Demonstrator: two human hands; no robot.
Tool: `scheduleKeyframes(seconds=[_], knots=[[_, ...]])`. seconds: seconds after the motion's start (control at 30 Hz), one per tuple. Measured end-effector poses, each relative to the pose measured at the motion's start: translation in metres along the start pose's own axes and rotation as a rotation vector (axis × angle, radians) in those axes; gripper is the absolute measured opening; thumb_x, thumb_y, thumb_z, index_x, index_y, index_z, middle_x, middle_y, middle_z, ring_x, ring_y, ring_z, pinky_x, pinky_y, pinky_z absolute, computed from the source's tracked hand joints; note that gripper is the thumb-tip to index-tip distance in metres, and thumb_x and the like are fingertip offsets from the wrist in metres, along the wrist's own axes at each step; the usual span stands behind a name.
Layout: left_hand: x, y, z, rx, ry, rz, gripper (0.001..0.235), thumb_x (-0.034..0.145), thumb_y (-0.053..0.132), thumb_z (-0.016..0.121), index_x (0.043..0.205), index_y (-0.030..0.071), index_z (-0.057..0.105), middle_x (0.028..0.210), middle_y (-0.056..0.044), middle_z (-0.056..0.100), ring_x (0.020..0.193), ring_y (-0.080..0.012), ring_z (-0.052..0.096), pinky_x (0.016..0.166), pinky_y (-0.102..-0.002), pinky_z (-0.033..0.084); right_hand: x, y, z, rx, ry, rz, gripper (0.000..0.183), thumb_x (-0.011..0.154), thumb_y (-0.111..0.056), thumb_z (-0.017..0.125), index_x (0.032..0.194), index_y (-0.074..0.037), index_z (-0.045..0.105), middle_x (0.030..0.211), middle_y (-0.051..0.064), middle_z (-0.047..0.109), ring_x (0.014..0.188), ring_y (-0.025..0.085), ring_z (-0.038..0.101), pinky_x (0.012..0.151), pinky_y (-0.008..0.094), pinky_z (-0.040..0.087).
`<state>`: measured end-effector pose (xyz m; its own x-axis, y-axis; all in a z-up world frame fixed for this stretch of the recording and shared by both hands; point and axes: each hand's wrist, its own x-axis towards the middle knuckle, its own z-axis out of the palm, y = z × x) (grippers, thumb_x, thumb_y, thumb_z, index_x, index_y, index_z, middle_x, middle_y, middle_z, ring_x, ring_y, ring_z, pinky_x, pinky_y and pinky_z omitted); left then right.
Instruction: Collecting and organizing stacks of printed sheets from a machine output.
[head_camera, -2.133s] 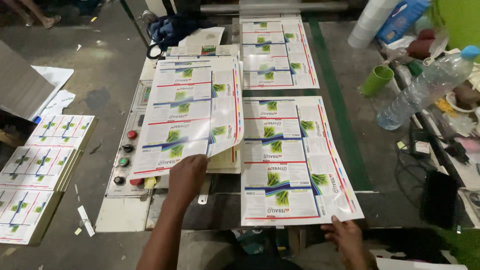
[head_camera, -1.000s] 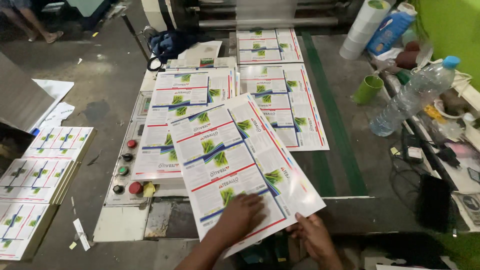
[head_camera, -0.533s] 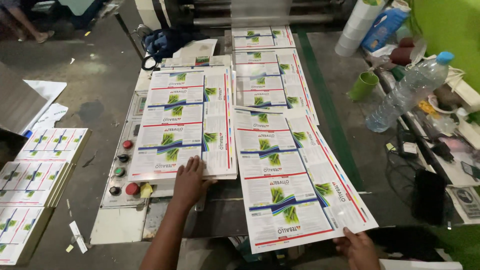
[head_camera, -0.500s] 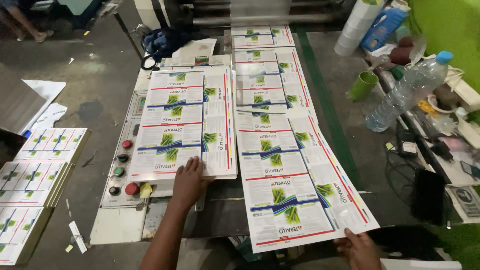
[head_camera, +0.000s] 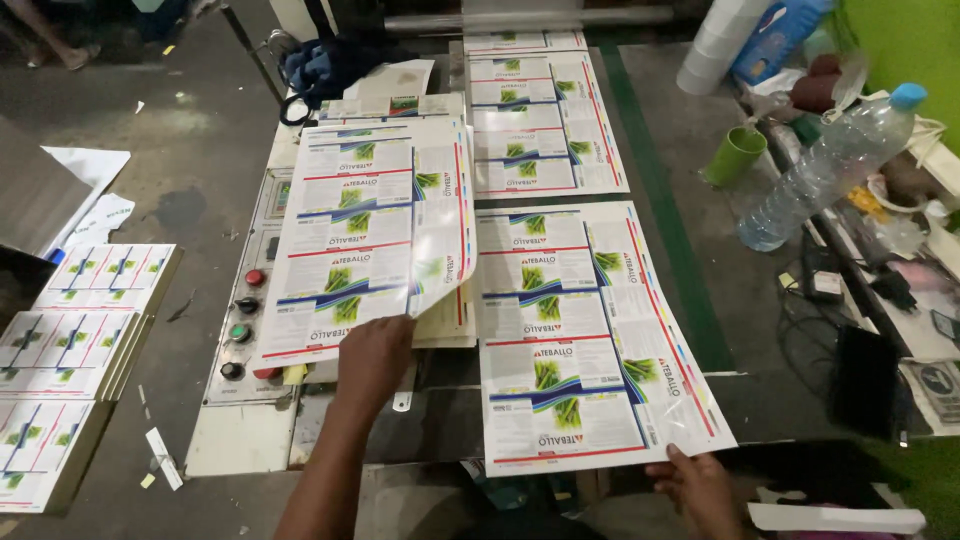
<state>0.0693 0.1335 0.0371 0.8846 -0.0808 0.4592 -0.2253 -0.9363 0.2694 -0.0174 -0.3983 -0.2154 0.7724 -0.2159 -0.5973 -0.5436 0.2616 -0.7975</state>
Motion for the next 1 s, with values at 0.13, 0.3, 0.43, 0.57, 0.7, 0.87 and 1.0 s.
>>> scheduleKeyframes(seconds=[0.13, 0.3, 0.43, 0.57, 0.7, 0.87, 1.0], knots=[[-0.019, 0.012, 0.007, -0.024, -0.027, -0.017, 0.007, 0.086, 0.014, 0.063, 0.087, 0.012, 0.069, 0.081, -0.012, 0.072, 0.081, -0.0349, 0.07, 0.068, -0.05, 0.054, 0.017, -0.019, 0.032, -0.02, -0.024, -0.081, 0.034, 0.101, -0.018, 0.062, 0.126, 0.004, 0.061, 0.101, 0.018, 0.074, 0.076, 0.027, 0.072, 0.054, 0.036, 0.054], [-0.033, 0.015, 0.017, -0.079, -0.082, -0.045, 0.01, 0.087, 0.019, 0.066, 0.091, 0.01, 0.069, 0.082, -0.012, 0.073, 0.08, -0.0356, 0.07, 0.067, -0.051, 0.054, 0.051, -0.069, 0.07, -0.018, -0.119, -0.115, 0.029, 0.098, -0.019, 0.062, 0.123, -0.004, 0.063, 0.102, 0.014, 0.074, 0.075, 0.024, 0.07, 0.055, 0.035, 0.051], [-0.037, 0.016, 0.02, -0.068, -0.119, -0.086, 0.012, 0.091, 0.022, 0.066, 0.092, 0.01, 0.069, 0.085, -0.012, 0.073, 0.083, -0.0362, 0.07, 0.069, -0.051, 0.054, 0.062, -0.099, 0.093, -0.016, -0.138, -0.12, 0.031, 0.099, -0.021, 0.061, 0.126, -0.005, 0.059, 0.104, 0.013, 0.073, 0.081, 0.025, 0.071, 0.059, 0.039, 0.053], [-0.039, 0.021, 0.015, -0.121, -0.083, -0.072, 0.013, 0.087, 0.016, 0.064, 0.097, 0.01, 0.069, 0.094, -0.012, 0.074, 0.093, -0.0354, 0.071, 0.073, -0.05, 0.056, 0.064, -0.097, 0.089, 0.011, -0.174, -0.067, 0.044, 0.102, -0.028, 0.056, 0.141, -0.007, 0.051, 0.114, 0.019, 0.075, 0.087, 0.026, 0.071, 0.064, 0.04, 0.053], [-0.035, 0.03, 0.023, -0.19, 0.127, 0.02, 0.028, 0.078, 0.012, 0.067, 0.106, 0.008, 0.072, 0.105, -0.013, 0.075, 0.097, -0.0362, 0.071, 0.075, -0.048, 0.057, 0.056, -0.072, 0.082, -0.007, -0.113, 0.019, 0.055, 0.102, -0.028, 0.052, 0.154, -0.012, 0.045, 0.118, 0.022, 0.075, 0.087, 0.028, 0.072, 0.066, 0.042, 0.054], [-0.044, 0.083, 0.049, -0.409, 0.007, 0.228, 0.022, 0.084, 0.011, 0.072, 0.106, 0.006, 0.071, 0.109, -0.014, 0.074, 0.098, -0.0353, 0.071, 0.079, -0.043, 0.058, 0.055, -0.033, 0.111, -0.238, -0.334, 0.113, 0.056, 0.098, -0.028, 0.061, 0.151, -0.014, 0.054, 0.12, 0.019, 0.08, 0.083, 0.027, 0.075, 0.063, 0.038, 0.058], [-0.06, 0.117, 0.092, -0.38, -0.224, 0.275, 0.014, 0.085, 0.019, 0.072, 0.093, 0.008, 0.068, 0.101, -0.012, 0.071, 0.104, -0.0334, 0.069, 0.088, -0.046, 0.054, 0.038, -0.022, 0.146, -0.265, -0.719, -0.014, 0.062, 0.093, -0.03, 0.062, 0.152, -0.022, 0.047, 0.123, 0.011, 0.079, 0.089, 0.022, 0.08, 0.065, 0.034, 0.063]])
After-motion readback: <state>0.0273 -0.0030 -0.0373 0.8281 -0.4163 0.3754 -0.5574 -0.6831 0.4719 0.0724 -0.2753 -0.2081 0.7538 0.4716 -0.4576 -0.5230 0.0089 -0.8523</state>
